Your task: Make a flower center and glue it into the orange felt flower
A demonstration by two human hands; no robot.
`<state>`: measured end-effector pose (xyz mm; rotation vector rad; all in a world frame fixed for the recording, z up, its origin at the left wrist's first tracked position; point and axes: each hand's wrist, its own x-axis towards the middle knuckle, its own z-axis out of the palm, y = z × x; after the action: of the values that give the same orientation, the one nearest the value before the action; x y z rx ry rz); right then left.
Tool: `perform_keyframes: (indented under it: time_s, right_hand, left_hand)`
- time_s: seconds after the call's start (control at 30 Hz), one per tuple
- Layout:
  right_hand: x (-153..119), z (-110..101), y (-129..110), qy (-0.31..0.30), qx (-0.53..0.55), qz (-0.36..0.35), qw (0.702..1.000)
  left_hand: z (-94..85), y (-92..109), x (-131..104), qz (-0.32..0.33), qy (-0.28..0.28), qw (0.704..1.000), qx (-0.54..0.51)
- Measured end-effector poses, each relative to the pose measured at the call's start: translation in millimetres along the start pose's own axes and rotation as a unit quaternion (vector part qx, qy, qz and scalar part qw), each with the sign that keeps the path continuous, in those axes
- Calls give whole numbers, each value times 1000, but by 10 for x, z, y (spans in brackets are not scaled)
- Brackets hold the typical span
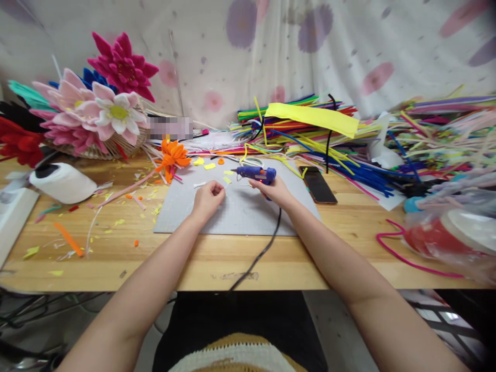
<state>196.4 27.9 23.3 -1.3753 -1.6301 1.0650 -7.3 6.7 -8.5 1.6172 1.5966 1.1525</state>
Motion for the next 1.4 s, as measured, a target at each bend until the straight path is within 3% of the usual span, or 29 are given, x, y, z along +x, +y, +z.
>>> perform_keyframes:
  time_s: [0.13,0.37,0.6,1.4]
  right_hand:
    - [-128,-162,70,-43,-15,8,999]
    - [-124,-33,132,-75,-25,-32,996]
    - [-117,-16,162,-51,-45,-53,996]
    - [-113,-5,168,-67,-62,-55,994]
  left_hand:
    - [12,-25,11,11,5,1000,28]
    - [-8,-31,8,4,-5,999,34]
    - [-16,-7,4,0,-7,999,35]
    - [-12,-22,8,-1,-13,1000,26]
